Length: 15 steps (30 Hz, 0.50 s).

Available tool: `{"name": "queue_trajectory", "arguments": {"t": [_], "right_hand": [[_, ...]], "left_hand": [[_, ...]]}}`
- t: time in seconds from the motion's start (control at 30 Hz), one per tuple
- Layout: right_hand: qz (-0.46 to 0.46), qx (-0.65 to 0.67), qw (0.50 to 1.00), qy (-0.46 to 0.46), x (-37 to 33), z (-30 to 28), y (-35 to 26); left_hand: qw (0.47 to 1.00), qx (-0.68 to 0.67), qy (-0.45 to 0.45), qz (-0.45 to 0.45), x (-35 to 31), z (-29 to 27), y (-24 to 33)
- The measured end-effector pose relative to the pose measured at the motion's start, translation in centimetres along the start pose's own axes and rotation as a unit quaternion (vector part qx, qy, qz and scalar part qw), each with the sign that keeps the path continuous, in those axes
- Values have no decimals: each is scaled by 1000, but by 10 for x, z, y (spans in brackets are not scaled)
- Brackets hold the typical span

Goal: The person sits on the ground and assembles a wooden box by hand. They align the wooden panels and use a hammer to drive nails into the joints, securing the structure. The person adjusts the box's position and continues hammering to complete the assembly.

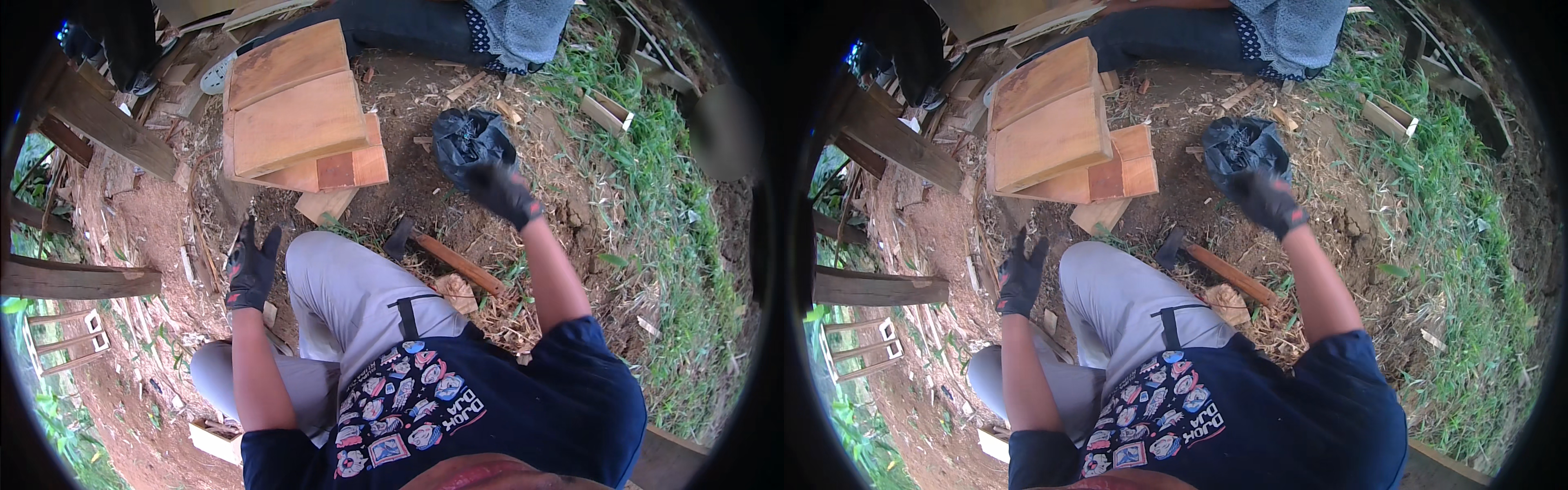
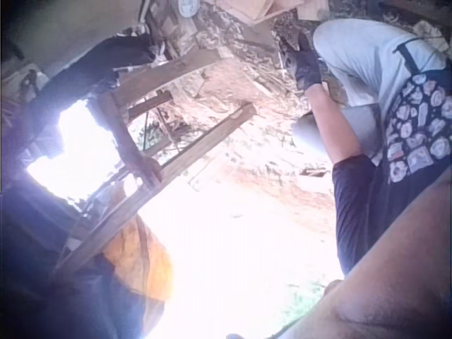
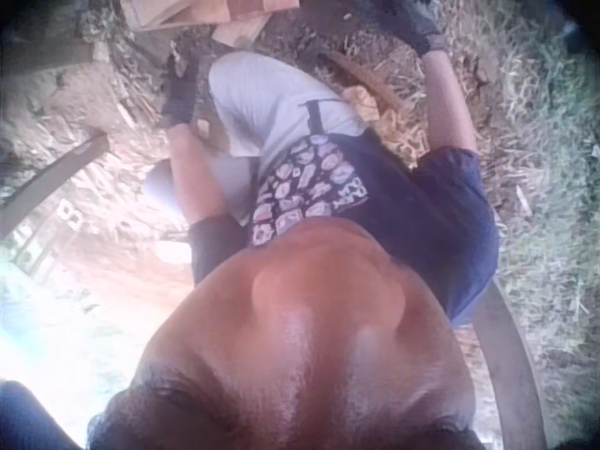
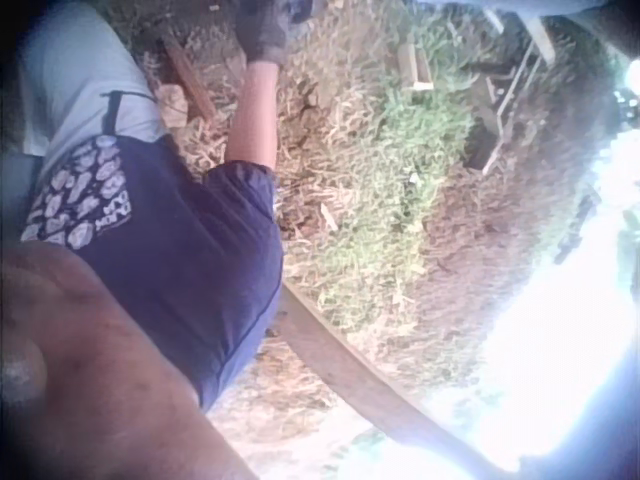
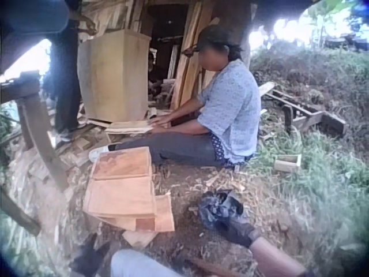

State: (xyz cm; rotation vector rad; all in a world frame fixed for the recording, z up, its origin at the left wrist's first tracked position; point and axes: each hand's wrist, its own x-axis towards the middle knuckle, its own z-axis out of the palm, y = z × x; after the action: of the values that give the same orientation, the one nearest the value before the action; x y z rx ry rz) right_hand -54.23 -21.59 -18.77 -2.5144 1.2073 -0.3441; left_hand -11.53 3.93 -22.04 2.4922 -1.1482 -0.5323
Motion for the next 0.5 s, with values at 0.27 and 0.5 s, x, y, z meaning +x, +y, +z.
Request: {"name": "queue_trajectory", "arguments": {"t": [0.27, 0.5], "right_hand": [[125, -183, 973, -71, 119, -3, 101], [67, -215, 971, -86, 133, 27, 118]], "left_hand": [[952, 116, -282, -21, -7, 14, -14], [934, 156, -317, -53, -13, 7, -14]]}}
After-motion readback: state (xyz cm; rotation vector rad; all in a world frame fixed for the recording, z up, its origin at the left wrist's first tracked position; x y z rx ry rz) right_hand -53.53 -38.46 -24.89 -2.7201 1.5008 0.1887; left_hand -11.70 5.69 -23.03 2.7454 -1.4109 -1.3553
